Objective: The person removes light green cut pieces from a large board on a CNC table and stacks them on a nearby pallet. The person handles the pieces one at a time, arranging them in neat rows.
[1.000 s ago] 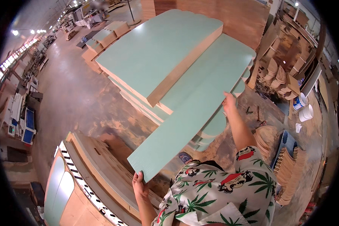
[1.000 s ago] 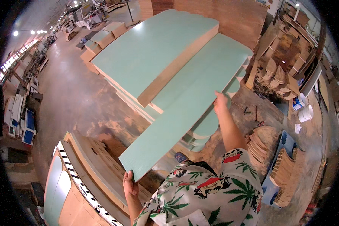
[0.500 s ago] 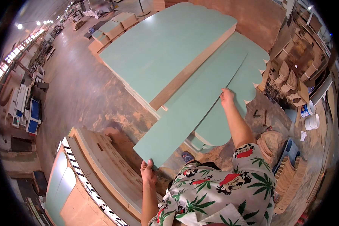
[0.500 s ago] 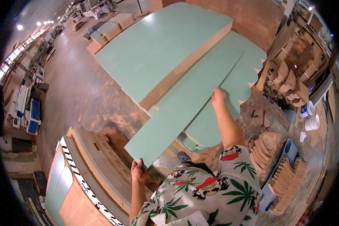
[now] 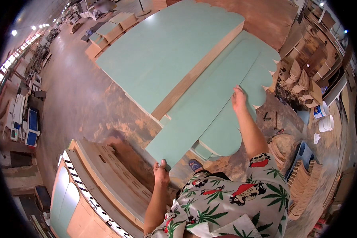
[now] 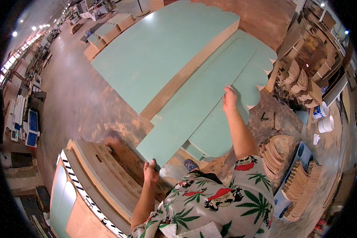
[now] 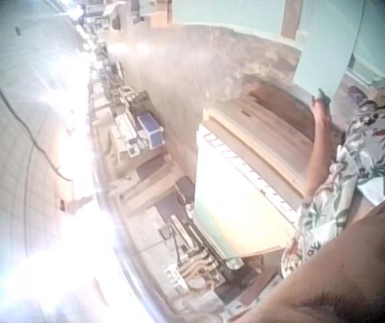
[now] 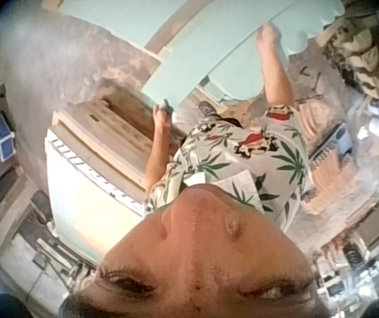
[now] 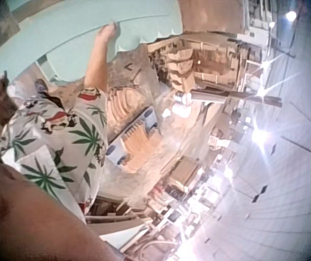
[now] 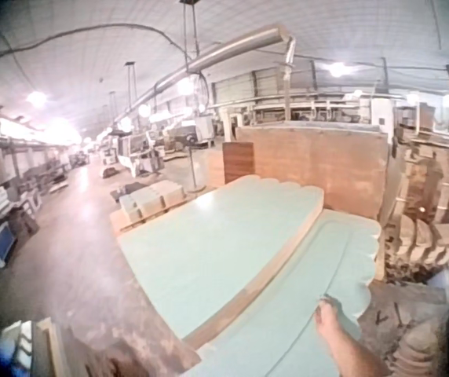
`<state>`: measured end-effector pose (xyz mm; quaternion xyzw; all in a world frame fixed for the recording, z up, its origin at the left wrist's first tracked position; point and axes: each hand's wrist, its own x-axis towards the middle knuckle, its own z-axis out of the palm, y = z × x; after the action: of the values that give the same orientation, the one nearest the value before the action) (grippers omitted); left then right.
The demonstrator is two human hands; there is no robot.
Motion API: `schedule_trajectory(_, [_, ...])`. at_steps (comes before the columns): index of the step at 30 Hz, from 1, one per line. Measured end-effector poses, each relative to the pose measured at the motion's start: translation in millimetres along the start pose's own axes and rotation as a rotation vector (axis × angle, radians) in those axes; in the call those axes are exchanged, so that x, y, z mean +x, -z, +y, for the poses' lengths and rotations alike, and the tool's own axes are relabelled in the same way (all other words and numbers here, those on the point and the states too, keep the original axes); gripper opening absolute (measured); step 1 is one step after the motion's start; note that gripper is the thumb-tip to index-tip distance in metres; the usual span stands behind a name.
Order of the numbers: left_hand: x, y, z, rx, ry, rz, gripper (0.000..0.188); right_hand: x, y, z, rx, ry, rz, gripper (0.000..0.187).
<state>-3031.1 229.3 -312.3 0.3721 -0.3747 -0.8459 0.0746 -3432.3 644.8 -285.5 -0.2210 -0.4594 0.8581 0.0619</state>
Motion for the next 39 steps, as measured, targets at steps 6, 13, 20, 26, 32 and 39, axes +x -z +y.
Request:
schedule_trajectory(6, [7.6, -28.6, -11.3, -0.012, 0.046, 0.129, 0.028, -39.6, -37.4, 23.7, -0.722, 0.153, -0.006, 0.069])
schedule_trajectory(13, [30.7, -88.0, -15.3, 0.132, 0.091, 0.103, 0.042, -54.3, -29.9, 43.7, -0.726, 0.142, -0.115, 0.068])
schedule_trajectory(20, [51.6, -143.2, 5.8, 0.341, 0.209, -0.014, 0.048, 22.0, -27.6, 18.7, -0.665, 0.124, -0.27, 0.07])
schedule_trajectory(26, [58.9, -170.1, 1.3, 0.354, 0.196, -0.031, 0.061, 53.5, -24.3, 8.6, -0.62, 0.063, -0.304, 0.071])
schedule_trajectory(32, [60.7, -174.9, -4.7, 0.353, 0.204, -0.053, 0.069, 63.9, -5.8, 6.3, -0.629, 0.156, -0.381, 0.064])
schedule_trajectory(39, [64.3, -160.8, -15.2, 0.35, 0.205, -0.069, 0.076, 21.0, -50.7, -12.8, -0.783, 0.064, -0.287, 0.056])
